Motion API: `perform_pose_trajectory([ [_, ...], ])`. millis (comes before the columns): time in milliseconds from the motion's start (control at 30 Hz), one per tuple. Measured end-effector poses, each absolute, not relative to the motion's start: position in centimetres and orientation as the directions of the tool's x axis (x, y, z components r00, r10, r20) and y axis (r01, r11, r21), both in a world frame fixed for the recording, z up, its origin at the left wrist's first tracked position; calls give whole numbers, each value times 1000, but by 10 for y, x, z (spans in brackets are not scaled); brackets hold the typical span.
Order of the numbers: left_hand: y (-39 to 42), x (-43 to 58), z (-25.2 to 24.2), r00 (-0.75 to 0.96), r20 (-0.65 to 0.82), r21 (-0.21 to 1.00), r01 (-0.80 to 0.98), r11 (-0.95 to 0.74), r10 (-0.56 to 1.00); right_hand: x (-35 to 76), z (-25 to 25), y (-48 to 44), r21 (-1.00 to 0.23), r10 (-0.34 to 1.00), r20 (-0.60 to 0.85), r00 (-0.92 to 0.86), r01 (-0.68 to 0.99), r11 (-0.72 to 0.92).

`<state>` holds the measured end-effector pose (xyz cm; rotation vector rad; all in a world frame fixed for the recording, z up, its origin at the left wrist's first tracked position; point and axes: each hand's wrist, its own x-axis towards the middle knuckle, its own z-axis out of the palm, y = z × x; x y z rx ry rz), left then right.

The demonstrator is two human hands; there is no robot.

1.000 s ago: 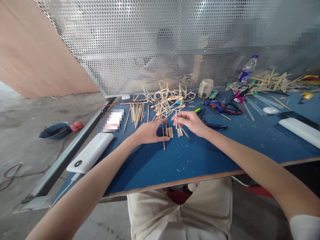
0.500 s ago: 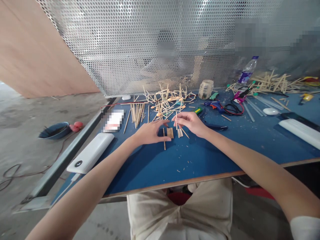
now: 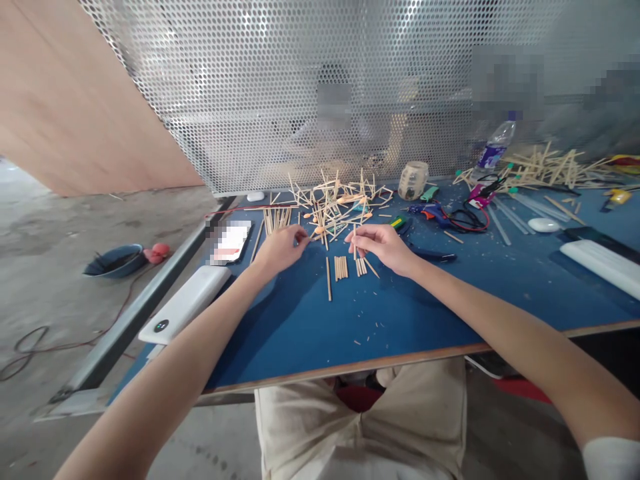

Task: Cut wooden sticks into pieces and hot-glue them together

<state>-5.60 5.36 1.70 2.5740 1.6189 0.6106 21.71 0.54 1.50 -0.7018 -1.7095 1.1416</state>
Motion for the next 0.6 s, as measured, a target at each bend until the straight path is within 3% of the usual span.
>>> perform_pose_trajectory([
  [167,61,-61,19,98,147,0,995,-99,984,215,14,5,-920,841,362,-402,-10,391],
  [367,57,-53,25,65,98,-110,992,-54,993,215,14,5,-911,829,380,-410,-10,412],
  [467,60,-59,30,60,90,-69,996,-54,994,216,15,5,-909,829,382,-409,-4,417],
  [600,65,-72,34,34,116,261,963,-63,993,215,16,4,-911,832,376,-408,2,413],
])
